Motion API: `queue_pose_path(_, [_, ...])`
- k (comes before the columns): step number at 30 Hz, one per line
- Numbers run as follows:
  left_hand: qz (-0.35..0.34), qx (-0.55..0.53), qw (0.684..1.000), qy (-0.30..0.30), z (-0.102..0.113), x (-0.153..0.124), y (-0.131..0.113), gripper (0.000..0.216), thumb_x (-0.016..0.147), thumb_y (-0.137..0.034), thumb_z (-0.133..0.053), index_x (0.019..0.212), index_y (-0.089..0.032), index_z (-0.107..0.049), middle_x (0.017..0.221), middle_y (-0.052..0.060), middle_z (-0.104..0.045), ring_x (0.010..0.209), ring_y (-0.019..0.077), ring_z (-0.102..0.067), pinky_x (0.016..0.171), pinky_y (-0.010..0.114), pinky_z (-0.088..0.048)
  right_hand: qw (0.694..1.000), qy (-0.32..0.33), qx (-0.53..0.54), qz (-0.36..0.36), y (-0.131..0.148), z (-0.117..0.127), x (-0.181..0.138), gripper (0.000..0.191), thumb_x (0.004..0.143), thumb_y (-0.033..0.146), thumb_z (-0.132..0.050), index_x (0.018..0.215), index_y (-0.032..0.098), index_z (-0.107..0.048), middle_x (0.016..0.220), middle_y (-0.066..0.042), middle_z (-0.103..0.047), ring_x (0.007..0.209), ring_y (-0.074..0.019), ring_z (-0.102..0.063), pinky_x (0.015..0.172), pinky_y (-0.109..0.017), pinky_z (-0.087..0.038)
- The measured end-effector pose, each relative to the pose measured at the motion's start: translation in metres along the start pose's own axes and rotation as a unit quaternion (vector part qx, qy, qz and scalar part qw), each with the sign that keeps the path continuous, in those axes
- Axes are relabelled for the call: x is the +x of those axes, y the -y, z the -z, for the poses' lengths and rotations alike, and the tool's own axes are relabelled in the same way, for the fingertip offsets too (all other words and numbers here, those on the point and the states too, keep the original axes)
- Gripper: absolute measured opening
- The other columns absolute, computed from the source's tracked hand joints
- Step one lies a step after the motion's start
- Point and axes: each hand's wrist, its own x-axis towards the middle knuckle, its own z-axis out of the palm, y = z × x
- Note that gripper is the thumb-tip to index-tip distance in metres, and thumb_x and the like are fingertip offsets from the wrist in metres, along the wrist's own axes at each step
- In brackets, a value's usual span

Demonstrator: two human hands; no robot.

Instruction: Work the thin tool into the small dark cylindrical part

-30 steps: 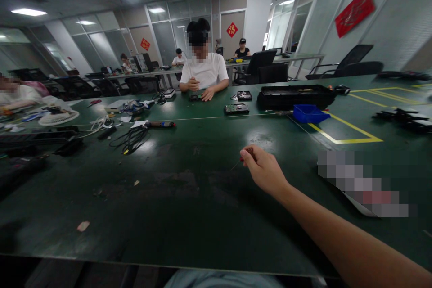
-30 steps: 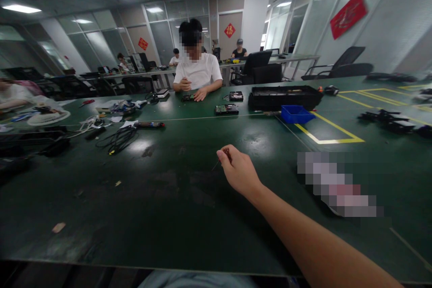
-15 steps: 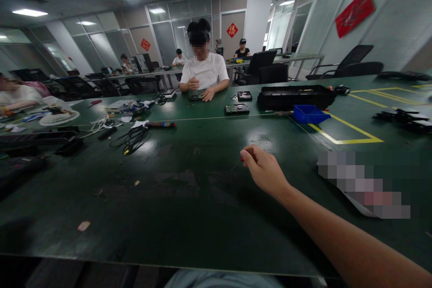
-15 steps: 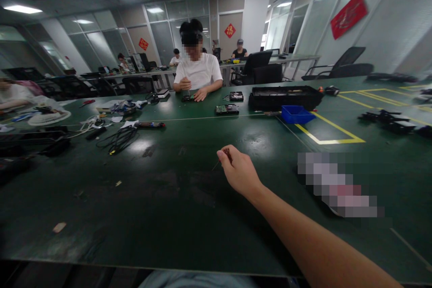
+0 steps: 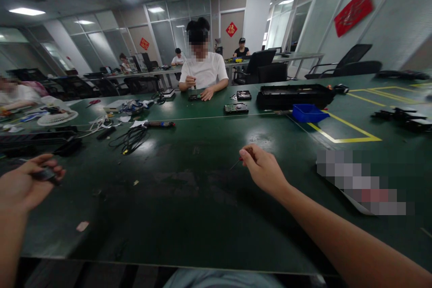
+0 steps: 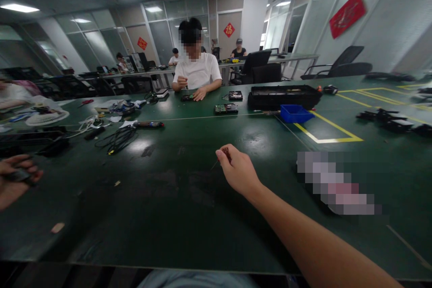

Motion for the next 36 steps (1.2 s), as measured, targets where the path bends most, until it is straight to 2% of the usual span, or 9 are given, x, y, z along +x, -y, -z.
queue_pose_path(2, [0.047, -0.066, 0.996, 0.039, -0.023, -0.005, -0.001, 0.022, 0.075, 0.005, -0.041, 0.082, -0.013, -0.051, 0.06, -0.004, -0.05, 0.066, 0.0087, -0.048, 0.069, 0.023, -0.051, 1.0, -0.001, 0.002, 0.0, 0.0, 0.0, 0.0, 0.029, 0.098, 0.041, -0.042, 0.092, 0.02, -0.061, 0.072, -0.002, -0.065, 0.065, -0.0177, -0.061, 0.06, -0.03, -0.042])
queue_pose_path(5, [0.072, -0.119, 0.978, 0.154, -0.068, -0.032, -0.007, 0.025, 0.07, 0.002, -0.041, 0.082, -0.016, -0.054, 0.062, -0.003, -0.049, 0.068, 0.0099, -0.047, 0.075, 0.024, -0.052, 1.0, -0.01, 0.006, -0.004, 0.0, 0.002, 0.0, 0.029, 0.098, 0.04, -0.043, 0.091, 0.02, -0.061, 0.072, -0.002, -0.065, 0.065, -0.0178, -0.062, 0.061, -0.03, -0.042])
queue_pose_path(11, [0.048, -0.118, 0.931, 0.342, -0.156, -0.099, -0.001, 0.031, 0.066, -0.004, -0.043, 0.091, -0.015, -0.057, 0.064, -0.001, -0.05, 0.067, 0.0124, -0.048, 0.08, 0.027, -0.048, 1.0, -0.014, 0.006, -0.003, 0.0, 0.004, -0.001, 0.032, 0.098, 0.044, -0.043, 0.086, 0.021, -0.062, 0.068, -0.001, -0.063, 0.06, -0.0167, -0.059, 0.057, -0.029, -0.04])
queue_pose_path(20, [0.055, -0.112, 0.827, 0.547, -0.237, -0.17, 0.011, 0.025, 0.061, -0.011, -0.043, 0.081, -0.013, -0.058, 0.067, 0.004, -0.053, 0.065, 0.0152, -0.05, 0.071, 0.03, -0.042, 0.999, -0.017, 0.037, -0.018, -0.005, 0.001, -0.001, 0.028, 0.098, 0.041, -0.043, 0.106, 0.021, -0.062, 0.075, -0.002, -0.069, 0.068, -0.018, -0.065, 0.062, -0.03, -0.045])
queue_pose_path(22, [0.017, -0.097, 0.816, 0.57, -0.249, -0.179, 0.013, 0.024, 0.063, -0.014, -0.043, 0.083, -0.014, -0.057, 0.071, 0.004, -0.054, 0.069, 0.0167, -0.05, 0.07, 0.031, -0.041, 0.999, -0.032, 0.038, -0.014, -0.007, 0.0, 0.0, 0.027, 0.097, 0.04, -0.045, 0.109, 0.021, -0.061, 0.079, -0.003, -0.07, 0.072, -0.019, -0.066, 0.066, -0.031, -0.046])
queue_pose_path(24, [-0.068, -0.043, 0.813, 0.577, -0.258, -0.183, 0.018, 0.031, 0.064, -0.014, -0.047, 0.093, -0.015, -0.057, 0.082, 0.005, -0.056, 0.078, 0.0181, -0.052, 0.075, 0.031, -0.042, 0.998, -0.041, 0.035, -0.011, -0.009, -0.001, 0.0, 0.027, 0.096, 0.039, -0.047, 0.111, 0.021, -0.06, 0.086, -0.005, -0.071, 0.077, -0.0203, -0.067, 0.067, -0.032, -0.047])
queue_pose_path(28, [-0.226, 0.089, 0.809, 0.535, -0.27, -0.177, 0.042, 0.056, 0.066, -0.003, -0.051, 0.12, -0.019, -0.05, 0.108, 0.007, -0.057, 0.099, 0.0195, -0.054, 0.092, 0.034, -0.044, 0.999, -0.033, 0.011, -0.001, -0.01, -0.002, 0.0, 0.026, 0.095, 0.036, -0.048, 0.113, 0.021, -0.06, 0.086, -0.005, -0.071, 0.075, -0.0202, -0.066, 0.065, -0.032, -0.046])
queue_pose_path(32, [-0.277, 0.126, 0.814, 0.494, -0.277, -0.166, 0.065, 0.044, 0.081, -0.003, -0.048, 0.121, -0.02, -0.055, 0.113, 0.008, -0.059, 0.106, 0.0202, -0.056, 0.098, 0.036, -0.045, 1.0, -0.026, -0.011, 0.012, -0.004, 0.0, -0.002, 0.023, 0.095, 0.038, -0.05, 0.098, 0.021, -0.066, 0.079, -0.003, -0.07, 0.068, -0.0181, -0.063, 0.061, -0.03, -0.044])
queue_pose_path(36, [-0.31, 0.135, 0.815, 0.47, -0.279, -0.157, 0.071, 0.033, 0.082, -0.005, -0.055, 0.11, -0.021, -0.066, 0.117, 0.007, -0.06, 0.111, 0.021, -0.056, 0.101, 0.036, -0.045, 1.0, -0.023, -0.008, 0.007, 0.003, 0.003, -0.005, 0.03, 0.093, 0.046, -0.053, 0.081, 0.021, -0.063, 0.067, -0.001, -0.065, 0.059, -0.0161, -0.058, 0.055, -0.029, -0.041])
